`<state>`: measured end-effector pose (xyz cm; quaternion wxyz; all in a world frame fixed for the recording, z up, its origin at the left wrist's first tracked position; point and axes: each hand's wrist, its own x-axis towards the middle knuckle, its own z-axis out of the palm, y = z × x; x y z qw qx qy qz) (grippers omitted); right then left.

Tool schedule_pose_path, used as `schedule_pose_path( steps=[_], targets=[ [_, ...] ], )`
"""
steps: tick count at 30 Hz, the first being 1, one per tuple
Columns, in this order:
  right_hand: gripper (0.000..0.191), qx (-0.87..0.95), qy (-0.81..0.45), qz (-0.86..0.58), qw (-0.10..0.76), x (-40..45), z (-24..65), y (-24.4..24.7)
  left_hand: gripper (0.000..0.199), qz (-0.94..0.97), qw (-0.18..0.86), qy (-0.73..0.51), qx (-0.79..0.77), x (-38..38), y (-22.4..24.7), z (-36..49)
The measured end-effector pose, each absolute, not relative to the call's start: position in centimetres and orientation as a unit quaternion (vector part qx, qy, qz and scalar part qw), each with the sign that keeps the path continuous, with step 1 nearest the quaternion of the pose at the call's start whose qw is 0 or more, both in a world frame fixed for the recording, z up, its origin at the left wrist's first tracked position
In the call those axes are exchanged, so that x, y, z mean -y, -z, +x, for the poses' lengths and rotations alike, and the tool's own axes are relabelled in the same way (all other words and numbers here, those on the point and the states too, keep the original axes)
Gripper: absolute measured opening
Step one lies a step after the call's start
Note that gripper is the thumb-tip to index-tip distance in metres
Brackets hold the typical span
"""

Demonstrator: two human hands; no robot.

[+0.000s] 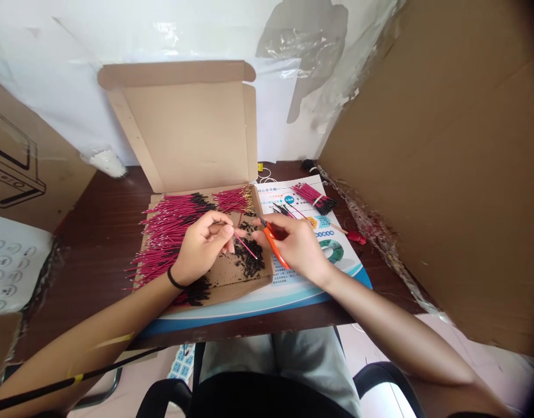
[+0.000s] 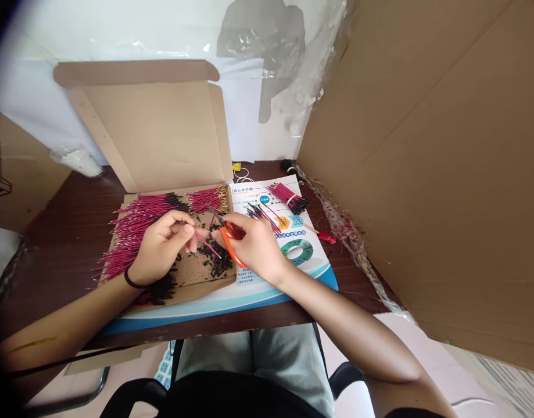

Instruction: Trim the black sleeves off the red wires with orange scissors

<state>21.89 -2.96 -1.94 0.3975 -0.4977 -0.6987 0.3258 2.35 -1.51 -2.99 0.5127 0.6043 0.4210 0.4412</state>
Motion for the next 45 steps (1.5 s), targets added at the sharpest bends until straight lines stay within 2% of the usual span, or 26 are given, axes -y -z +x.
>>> schedule_pose_path(
  steps=[6,10,19,24,27,31,34,45],
  targets=[
    [0.016,0.695,-0.426,-0.445,0.37,3.2,21.4,2.3,0.025,0.64,0.496,-0.432,-0.398,1.7,3.1,2.3],
    [0.015,0.694,-0.423,-0.442,0.381,3.2,21.3,2.3,0.027,0.646,0.484,-0.435,-0.399,1.7,2.9,2.5],
    [0.022,0.688,-0.44,-0.43,0.385,3.0,21.3,2.6,0.018,0.599,0.568,-0.442,-0.352,1.5,4.1,2.3],
    [0.019,0.711,-0.41,-0.429,0.376,3.1,21.3,2.1,0.022,0.596,0.586,-0.423,-0.35,1.5,4.3,2.0],
    [0.019,0.741,-0.342,-0.446,0.368,3.2,21.4,1.7,0.021,0.637,0.512,-0.435,-0.378,1.6,4.0,2.0],
    [0.028,0.773,-0.227,-0.462,0.371,3.3,21.9,1.3,0.012,0.721,0.286,-0.469,-0.422,2.1,3.3,2.3],
    [0.029,0.787,-0.174,-0.463,0.369,3.3,22.1,1.4,0.006,0.758,0.188,-0.464,-0.419,2.5,3.0,2.4],
    [0.026,0.827,-0.093,-0.466,0.299,3.6,21.8,1.7,0.006,0.761,0.168,-0.449,-0.438,2.2,3.2,2.4]
  ],
)
